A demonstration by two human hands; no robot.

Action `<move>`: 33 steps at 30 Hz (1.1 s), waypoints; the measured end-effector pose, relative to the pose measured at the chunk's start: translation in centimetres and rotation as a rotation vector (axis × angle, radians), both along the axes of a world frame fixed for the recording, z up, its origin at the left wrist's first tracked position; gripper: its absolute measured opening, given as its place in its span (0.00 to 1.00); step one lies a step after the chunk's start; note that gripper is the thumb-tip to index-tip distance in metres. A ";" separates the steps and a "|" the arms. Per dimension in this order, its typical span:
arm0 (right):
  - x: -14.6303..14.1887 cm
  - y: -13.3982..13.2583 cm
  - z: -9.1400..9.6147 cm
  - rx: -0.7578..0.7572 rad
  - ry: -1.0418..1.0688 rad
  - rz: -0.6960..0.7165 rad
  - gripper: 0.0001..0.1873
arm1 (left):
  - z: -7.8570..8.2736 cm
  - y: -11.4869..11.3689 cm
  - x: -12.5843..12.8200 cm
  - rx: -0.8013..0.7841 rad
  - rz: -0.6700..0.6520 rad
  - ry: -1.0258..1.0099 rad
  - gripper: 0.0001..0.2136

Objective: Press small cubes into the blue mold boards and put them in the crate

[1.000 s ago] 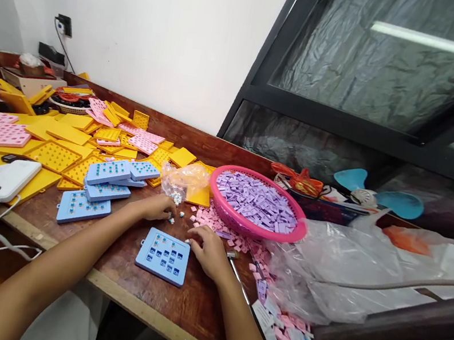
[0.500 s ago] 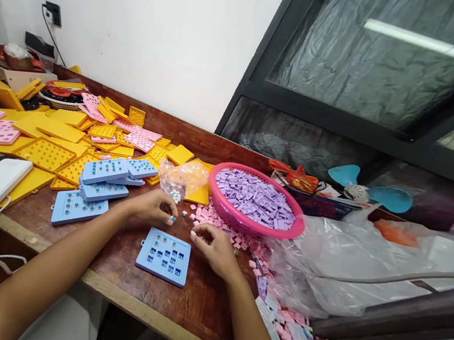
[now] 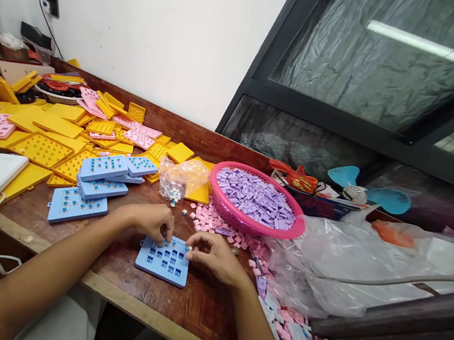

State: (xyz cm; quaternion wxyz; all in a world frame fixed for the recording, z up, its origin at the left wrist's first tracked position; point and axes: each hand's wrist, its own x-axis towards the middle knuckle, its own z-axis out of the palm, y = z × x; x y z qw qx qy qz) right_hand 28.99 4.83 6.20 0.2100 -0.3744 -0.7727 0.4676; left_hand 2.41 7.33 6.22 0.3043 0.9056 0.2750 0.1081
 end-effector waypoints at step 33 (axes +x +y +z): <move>-3.2 0.3 -4.2 0.421 -0.103 -0.332 0.03 | 2.2 -3.3 1.5 0.300 0.409 0.513 0.07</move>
